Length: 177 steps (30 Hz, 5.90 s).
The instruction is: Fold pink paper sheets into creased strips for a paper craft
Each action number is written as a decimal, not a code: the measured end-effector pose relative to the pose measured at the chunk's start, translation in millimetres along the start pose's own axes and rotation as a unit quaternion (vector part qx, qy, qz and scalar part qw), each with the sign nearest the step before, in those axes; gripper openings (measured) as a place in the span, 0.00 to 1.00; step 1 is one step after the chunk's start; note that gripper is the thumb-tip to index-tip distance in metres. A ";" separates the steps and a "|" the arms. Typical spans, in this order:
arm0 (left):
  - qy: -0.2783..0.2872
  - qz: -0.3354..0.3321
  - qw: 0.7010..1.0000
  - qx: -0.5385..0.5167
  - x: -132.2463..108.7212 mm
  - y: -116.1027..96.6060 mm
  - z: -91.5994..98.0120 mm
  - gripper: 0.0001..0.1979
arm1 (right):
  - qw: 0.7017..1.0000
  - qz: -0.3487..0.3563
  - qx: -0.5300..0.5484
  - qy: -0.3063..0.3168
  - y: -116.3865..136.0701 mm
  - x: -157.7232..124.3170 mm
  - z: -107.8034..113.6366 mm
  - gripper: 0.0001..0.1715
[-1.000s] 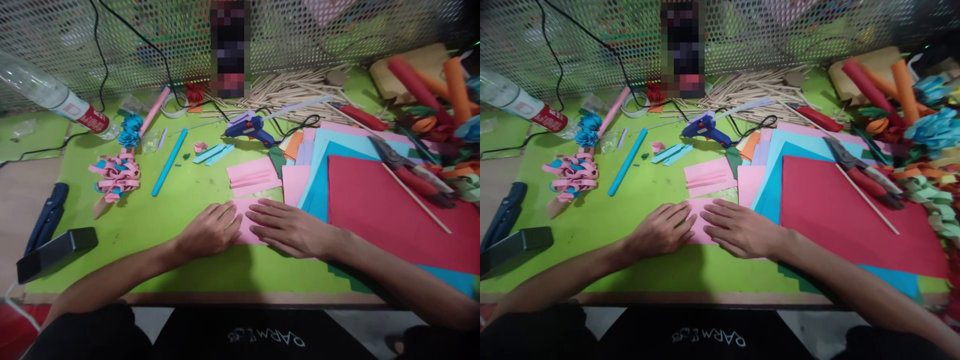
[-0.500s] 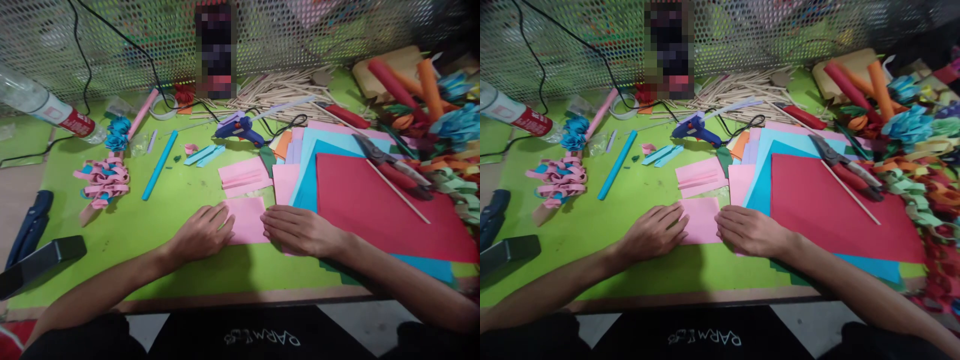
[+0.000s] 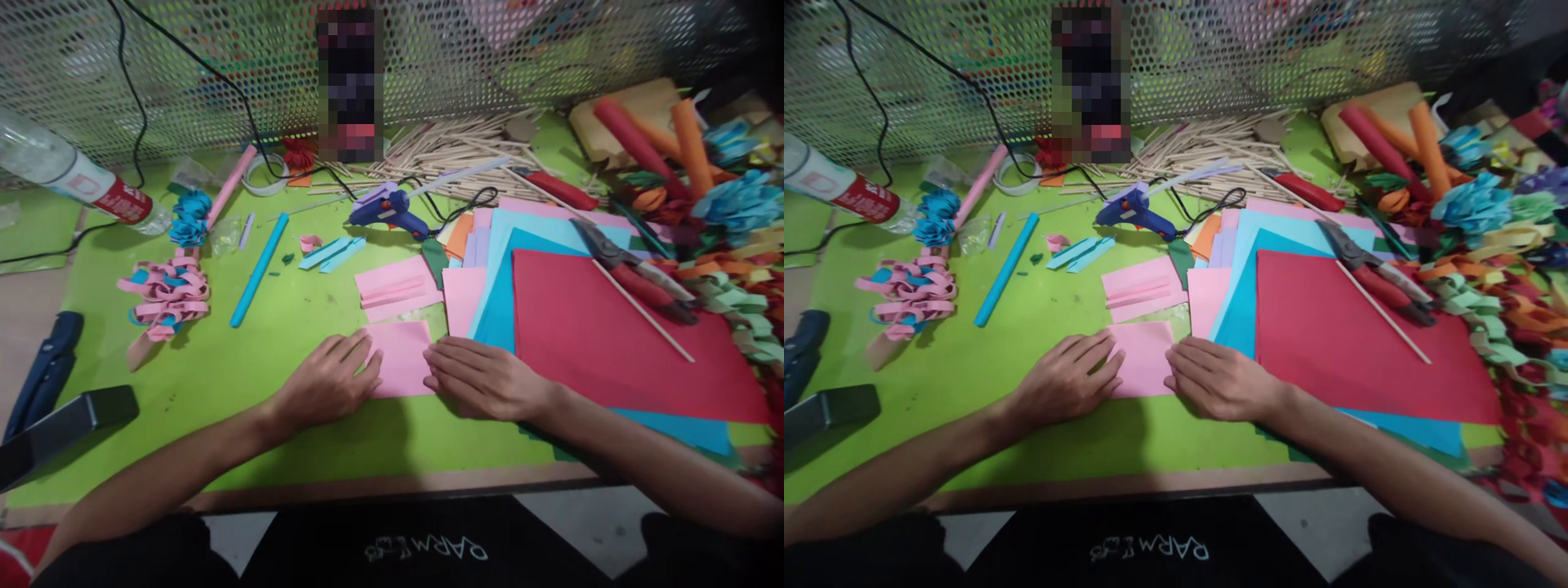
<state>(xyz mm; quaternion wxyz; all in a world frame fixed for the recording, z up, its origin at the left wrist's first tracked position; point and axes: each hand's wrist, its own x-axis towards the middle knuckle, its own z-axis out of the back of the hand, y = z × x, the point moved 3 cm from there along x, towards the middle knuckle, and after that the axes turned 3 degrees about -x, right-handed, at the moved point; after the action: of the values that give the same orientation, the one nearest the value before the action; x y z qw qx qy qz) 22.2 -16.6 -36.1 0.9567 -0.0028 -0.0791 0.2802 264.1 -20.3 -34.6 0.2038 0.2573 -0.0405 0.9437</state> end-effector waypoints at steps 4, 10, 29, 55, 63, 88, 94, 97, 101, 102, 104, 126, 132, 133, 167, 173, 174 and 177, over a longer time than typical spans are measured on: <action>-0.003 -0.003 1.000 -0.004 0.7 0.4 1.1 0.16 | 0.999 0.003 -0.031 0.020 -2.2 -0.9 -1.8 0.09; 0.002 0.000 1.000 -0.007 0.2 1.0 0.7 0.16 | 0.998 -0.033 -0.031 0.035 -10.0 -0.5 -4.3 0.16; 0.004 -0.006 1.000 -0.013 1.5 2.8 1.8 0.17 | 0.993 -0.078 0.018 0.088 -20.6 -5.4 -1.2 0.39; -0.125 -0.262 0.956 0.042 -3.6 -19.6 16.9 0.10 | 0.984 -0.071 0.106 0.124 -6.8 12.0 -6.4 0.20; -0.207 0.100 0.891 -0.391 -4.5 7.9 23.9 0.06 | 0.914 -0.247 0.321 -0.008 -11.8 16.6 7.8 0.10; -0.120 0.260 0.854 -0.435 16.6 38.0 31.6 0.05 | 0.842 -0.361 0.398 0.039 -19.7 80.7 -13.6 0.05; -0.132 0.314 0.850 -0.402 12.4 79.3 40.7 0.04 | 0.836 -0.405 0.366 -0.064 -46.8 79.0 -4.3 0.05; -0.174 0.339 0.828 -0.411 11.0 86.6 42.1 0.06 | 0.824 -0.423 0.369 -0.084 -51.0 78.0 -5.5 0.05; -0.096 0.284 0.831 -0.468 17.8 63.3 35.0 0.14 | 0.818 -0.403 0.409 -0.037 -40.5 79.5 -14.7 0.05; -0.090 0.278 0.837 -0.463 18.8 56.8 34.1 0.09 | 0.820 -0.399 0.409 -0.023 -37.4 79.7 -16.7 0.05; -0.097 0.281 0.841 -0.451 19.4 46.9 33.3 0.05 | 0.828 -0.388 0.403 -0.002 -31.4 80.1 -19.2 0.03; -0.119 0.277 0.851 -0.430 16.9 48.5 40.6 0.05 | 0.845 -0.359 0.396 -0.016 -37.8 76.3 -16.7 0.05; -0.141 0.222 0.872 -0.413 16.7 34.4 36.2 0.04 | 0.842 -0.346 0.413 0.007 -20.9 78.1 -18.7 0.05; -0.143 0.220 0.874 -0.408 16.5 33.4 36.7 0.04 | 0.845 -0.341 0.412 0.008 -19.1 78.6 -17.9 0.05; -0.195 0.356 0.749 -0.523 10.9 71.7 34.5 0.09 | 0.759 -0.371 0.530 0.068 -41.3 75.7 -26.2 0.15; -0.137 0.200 0.863 -0.443 13.8 69.0 33.9 0.42 | 0.735 -0.447 0.509 -0.014 -42.4 71.7 -28.2 0.24; -0.130 0.157 0.883 -0.422 14.5 67.9 34.3 0.48 | 0.736 -0.457 0.498 -0.024 -44.1 70.5 -28.2 0.25; -0.150 0.106 0.905 -0.384 13.8 66.2 34.8 0.47 | 0.748 -0.462 0.474 -0.043 -47.2 68.1 -28.2 0.28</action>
<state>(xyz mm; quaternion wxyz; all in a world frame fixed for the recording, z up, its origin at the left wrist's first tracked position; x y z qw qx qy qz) -7.1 45.2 -2.9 0.8230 -0.3363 -0.3224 0.3250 216.6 52.7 -26.2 0.4651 0.3482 0.5269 0.6203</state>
